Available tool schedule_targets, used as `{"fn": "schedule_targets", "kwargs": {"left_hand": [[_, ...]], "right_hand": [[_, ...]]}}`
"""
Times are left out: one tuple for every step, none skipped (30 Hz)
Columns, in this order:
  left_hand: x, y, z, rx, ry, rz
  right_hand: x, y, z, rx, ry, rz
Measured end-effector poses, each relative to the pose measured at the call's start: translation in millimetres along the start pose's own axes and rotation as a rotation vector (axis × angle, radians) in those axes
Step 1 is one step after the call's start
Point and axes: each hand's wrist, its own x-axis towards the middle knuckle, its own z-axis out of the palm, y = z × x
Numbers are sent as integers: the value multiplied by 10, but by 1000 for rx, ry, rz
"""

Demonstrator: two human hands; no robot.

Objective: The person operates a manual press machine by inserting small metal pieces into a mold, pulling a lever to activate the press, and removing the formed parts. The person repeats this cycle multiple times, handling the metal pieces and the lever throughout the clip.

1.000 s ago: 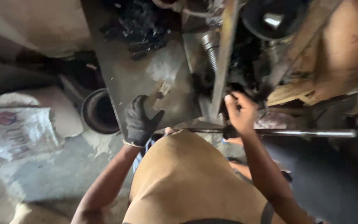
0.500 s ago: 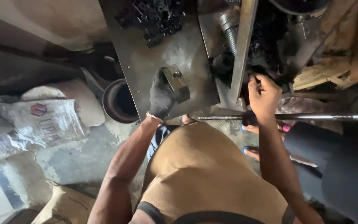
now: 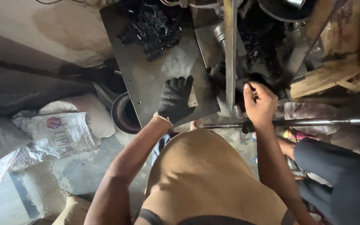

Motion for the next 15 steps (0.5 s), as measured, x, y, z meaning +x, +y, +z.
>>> {"fn": "schedule_targets", "kwargs": {"left_hand": [[-12, -11, 58, -4, 12, -5], [-24, -11, 121, -14, 23, -9], [-32, -29, 170, -3, -1, -14], [-51, -49, 204, 4, -25, -23], [-73, -66, 223, 12, -49, -33], [-72, -83, 224, 2, -44, -15], [-70, -101, 215, -8, -39, 3], [-88, -97, 210, -22, -33, 17], [-115, -94, 204, 9, 20, 38], [-146, -85, 203, 37, 72, 59], [-176, -87, 210, 65, 124, 80], [-239, -98, 224, 34, 143, 54], [-304, -139, 242, 3, 163, 27], [-404, -166, 273, -28, 179, -5], [-528, -174, 310, -93, 221, -68]], "right_hand": [[6, 0, 9, -20, 5, -5], [2, 9, -13, -44, 7, -9], [-7, 20, -26, -10, 14, 0], [-22, 24, -17, 24, 15, 7], [-39, 24, -3, 57, 16, 15], [-37, 26, -2, 45, 16, 5], [-33, 20, 0, 32, 15, -4], [-25, 13, -13, 17, 8, -14], [-14, -2, -23, 24, 5, -30], [-3, -24, -41, 28, 0, -45], [12, -52, -51, 33, -6, -60], [-9, -93, -68, 70, 13, -61], [-35, -138, -80, 106, 31, -61], [-81, -184, -89, 144, 44, -59], [-156, -242, -103, 186, 6, -75]]}}
